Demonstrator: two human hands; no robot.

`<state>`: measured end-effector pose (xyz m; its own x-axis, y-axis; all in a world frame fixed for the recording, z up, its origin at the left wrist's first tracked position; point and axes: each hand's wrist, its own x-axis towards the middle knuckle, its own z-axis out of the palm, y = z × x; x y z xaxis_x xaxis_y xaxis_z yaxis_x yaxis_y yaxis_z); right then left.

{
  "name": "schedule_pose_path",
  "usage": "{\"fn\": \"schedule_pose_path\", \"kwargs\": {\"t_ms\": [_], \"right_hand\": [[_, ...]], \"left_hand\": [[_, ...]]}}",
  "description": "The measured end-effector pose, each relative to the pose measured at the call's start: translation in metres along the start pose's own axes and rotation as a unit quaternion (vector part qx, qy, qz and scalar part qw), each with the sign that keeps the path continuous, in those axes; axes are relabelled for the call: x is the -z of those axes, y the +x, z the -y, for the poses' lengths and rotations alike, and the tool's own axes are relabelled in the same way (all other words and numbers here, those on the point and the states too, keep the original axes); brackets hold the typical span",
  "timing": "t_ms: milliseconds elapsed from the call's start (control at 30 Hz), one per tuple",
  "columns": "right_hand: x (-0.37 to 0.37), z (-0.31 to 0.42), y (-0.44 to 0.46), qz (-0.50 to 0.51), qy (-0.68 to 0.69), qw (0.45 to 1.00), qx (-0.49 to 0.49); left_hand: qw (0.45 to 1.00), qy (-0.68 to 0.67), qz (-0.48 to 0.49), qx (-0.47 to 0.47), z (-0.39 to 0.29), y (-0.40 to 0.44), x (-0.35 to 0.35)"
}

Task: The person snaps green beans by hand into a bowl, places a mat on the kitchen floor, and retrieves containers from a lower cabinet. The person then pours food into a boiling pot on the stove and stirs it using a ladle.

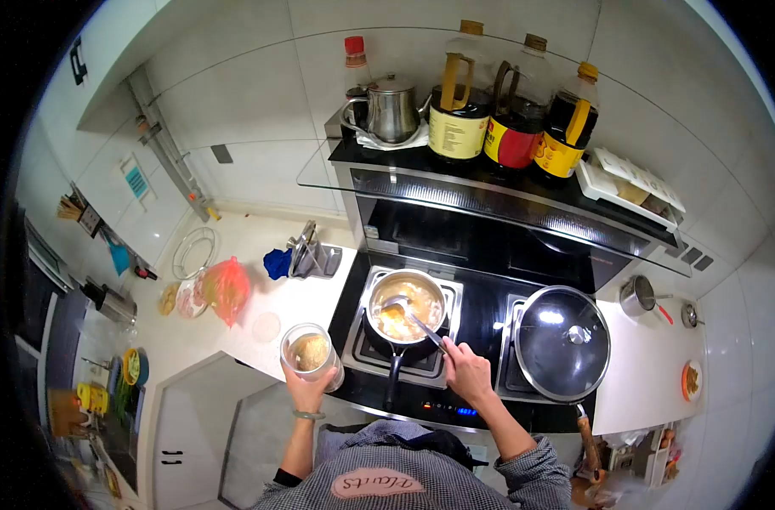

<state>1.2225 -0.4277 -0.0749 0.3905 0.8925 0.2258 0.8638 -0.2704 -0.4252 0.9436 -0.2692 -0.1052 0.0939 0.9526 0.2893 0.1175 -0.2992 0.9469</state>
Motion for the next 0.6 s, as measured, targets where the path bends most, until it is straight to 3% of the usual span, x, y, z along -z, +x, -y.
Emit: {"fn": "schedule_pose_path", "kwargs": {"t_ms": [367,500,600], "right_hand": [[0.039,0.007,0.012,0.095,-0.020,0.983,-0.157],[0.040,-0.016,0.021,0.110,0.064,0.982,-0.136],[0.038,-0.023,0.032,0.237,0.290,0.887,-0.270]], "left_hand": [[0.999,0.025,-0.030,0.034,-0.001,-0.032,0.027],[0.999,0.006,-0.031,0.042,-0.014,-0.037,0.029],[0.999,0.017,-0.030,0.037,-0.008,-0.041,0.032]]}}
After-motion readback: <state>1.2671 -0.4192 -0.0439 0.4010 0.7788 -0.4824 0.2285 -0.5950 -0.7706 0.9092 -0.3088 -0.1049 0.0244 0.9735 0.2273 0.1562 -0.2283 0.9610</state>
